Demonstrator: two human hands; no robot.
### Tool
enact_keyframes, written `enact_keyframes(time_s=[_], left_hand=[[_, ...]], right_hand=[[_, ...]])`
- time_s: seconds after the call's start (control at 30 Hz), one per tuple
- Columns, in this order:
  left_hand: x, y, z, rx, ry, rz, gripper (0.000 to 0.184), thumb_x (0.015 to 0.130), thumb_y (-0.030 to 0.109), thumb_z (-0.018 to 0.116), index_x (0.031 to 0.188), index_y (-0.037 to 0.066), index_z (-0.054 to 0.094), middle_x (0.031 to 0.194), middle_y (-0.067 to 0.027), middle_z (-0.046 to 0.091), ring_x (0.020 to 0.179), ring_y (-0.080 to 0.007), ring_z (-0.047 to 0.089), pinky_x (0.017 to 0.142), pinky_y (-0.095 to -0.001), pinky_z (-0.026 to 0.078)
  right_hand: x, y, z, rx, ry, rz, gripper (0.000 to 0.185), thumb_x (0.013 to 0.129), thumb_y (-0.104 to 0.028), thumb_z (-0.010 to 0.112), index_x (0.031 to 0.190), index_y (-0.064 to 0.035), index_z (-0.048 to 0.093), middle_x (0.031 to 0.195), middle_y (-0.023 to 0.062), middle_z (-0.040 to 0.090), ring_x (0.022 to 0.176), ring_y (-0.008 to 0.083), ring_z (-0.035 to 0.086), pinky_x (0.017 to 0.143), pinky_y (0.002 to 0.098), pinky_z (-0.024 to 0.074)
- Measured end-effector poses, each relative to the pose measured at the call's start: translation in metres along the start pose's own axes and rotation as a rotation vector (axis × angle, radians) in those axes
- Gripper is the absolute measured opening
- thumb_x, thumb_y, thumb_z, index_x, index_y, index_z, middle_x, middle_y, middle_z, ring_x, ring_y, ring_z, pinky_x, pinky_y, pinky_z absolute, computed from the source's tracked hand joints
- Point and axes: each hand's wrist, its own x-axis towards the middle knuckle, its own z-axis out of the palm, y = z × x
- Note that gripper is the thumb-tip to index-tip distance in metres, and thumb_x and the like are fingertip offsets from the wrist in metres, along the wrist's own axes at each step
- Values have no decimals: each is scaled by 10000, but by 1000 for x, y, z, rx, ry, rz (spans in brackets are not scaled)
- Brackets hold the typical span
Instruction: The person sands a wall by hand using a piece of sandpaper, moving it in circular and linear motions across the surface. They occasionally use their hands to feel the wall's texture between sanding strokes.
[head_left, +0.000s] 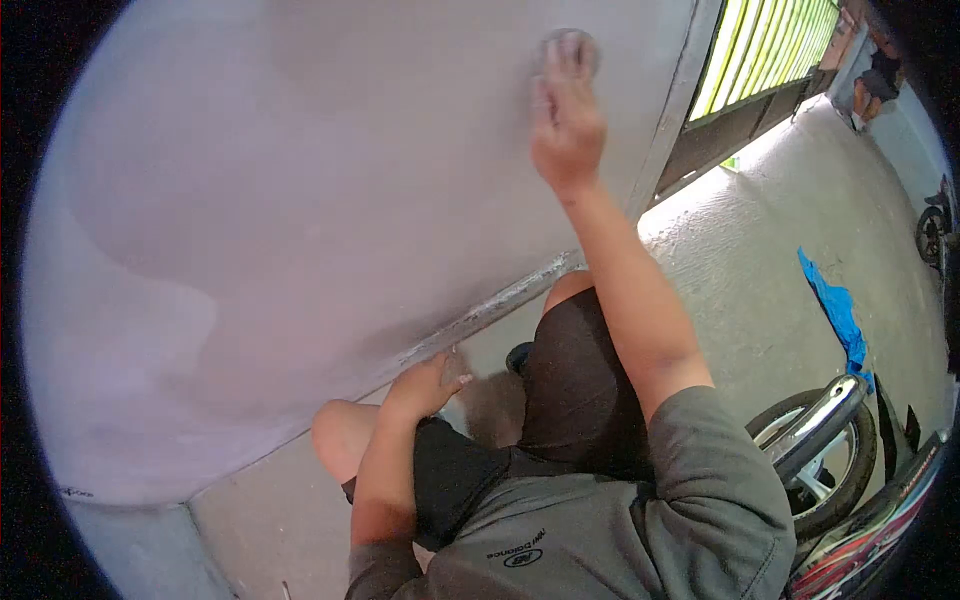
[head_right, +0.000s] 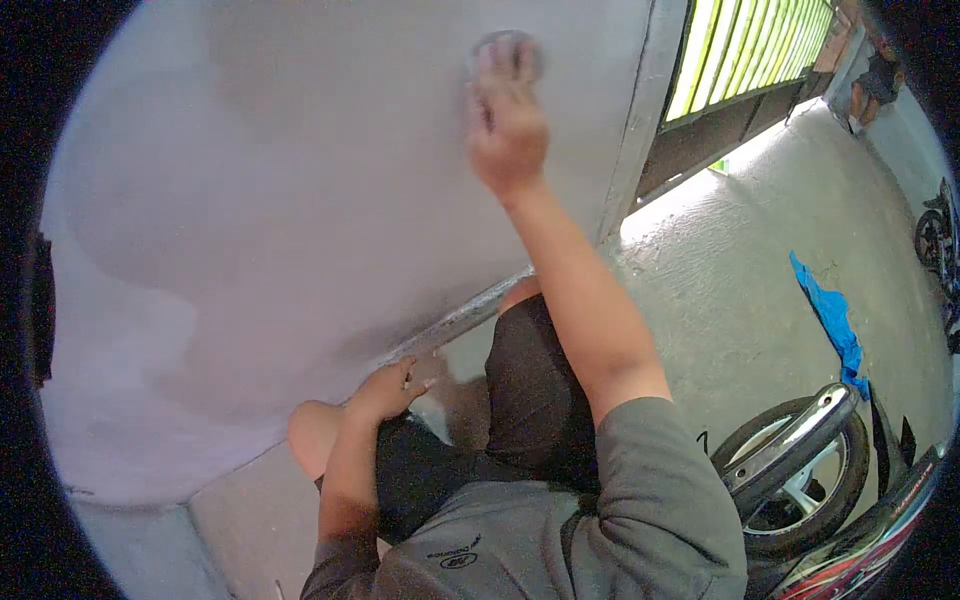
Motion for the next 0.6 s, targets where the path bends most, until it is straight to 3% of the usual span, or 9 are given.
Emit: enact_keyframes(time_s=[0.03, 0.17, 0.23, 0.27, 0.33, 0.47, 0.53, 0.6], left_hand=[[1, 0, -1, 1, 9, 14, 758, 897, 558, 618, 1416, 25, 473, 1174, -267, 649, 1104, -421, 620, 934, -468, 494], [-2, 4, -5, -15, -13, -6, 763, 898, 563, 612, 1417, 22, 468, 1179, -270, 648, 1111, -425, 617, 942, -466, 493], [-6, 7, -7, -49, -50, -35, 750, 901, 562, 604, 1396, 11, 487, 1286, -288, 589, 1194, -436, 569, 1016, -479, 451], [-5, 5, -5, -51, -46, -33, 750, 901, 562, 604, 1396, 11, 487, 1286, -288, 589, 1194, -436, 569, 1016, -479, 451], [-4, 0, -1, -34, -39, -32, 765, 899, 561, 608, 1406, 4, 474, 1273, -299, 592, 1198, -440, 567, 1017, -481, 449], [-3, 0, -3, -34, -8, 4, 769, 898, 555, 610, 1418, 7, 465, 1255, -305, 600, 1178, -449, 575, 1008, -487, 455], [-6, 8, -11, -47, -28, -18, 738, 901, 544, 610, 1391, 7, 487, 1244, -305, 604, 1166, -459, 576, 997, -495, 461], [1, 5, -5, -26, -5, -9, 715, 902, 536, 610, 1371, 7, 500, 1235, -300, 609, 1160, -457, 579, 989, -498, 466]], right_hand=[[-1, -6, 2, 8, -46, -137, 443, 930, -122, 608, 1373, -114, 586, 1454, 162, 502, 1406, 374, 392, 1107, 411, 403], [-3, -6, 3, 46, -98, -211, 452, 921, -107, 615, 1372, -107, 584, 1477, 159, 476, 1413, 373, 382, 1113, 414, 397], [-3, 18, 0, 18, -2, 12, 442, 927, -113, 610, 1369, -107, 587, 1506, 151, 442, 1425, 372, 362, 1138, 415, 365], [-3, 34, -3, 18, -1, 7, 442, 927, -113, 610, 1369, -107, 587, 1506, 151, 442, 1425, 372, 362, 1138, 415, 365], [-3, 57, -7, 80, 192, 471, 447, 922, -102, 607, 1369, -122, 590, 1527, 141, 415, 1440, 371, 335, 1160, 417, 328], [-11, 22, -3, 77, 170, 451, 425, 937, -99, 584, 1361, -102, 593, 1524, 143, 423, 1447, 370, 323, 1176, 409, 296], [-4, -4, -3, 27, -46, -94, 404, 998, -111, 515, 1399, -73, 549, 1502, 162, 454, 1453, 300, 338, 1180, 361, 283], [-5, -5, -1, 48, -86, -120, 408, 996, -107, 511, 1401, -76, 548, 1501, 153, 458, 1450, 300, 344, 1177, 355, 289]])
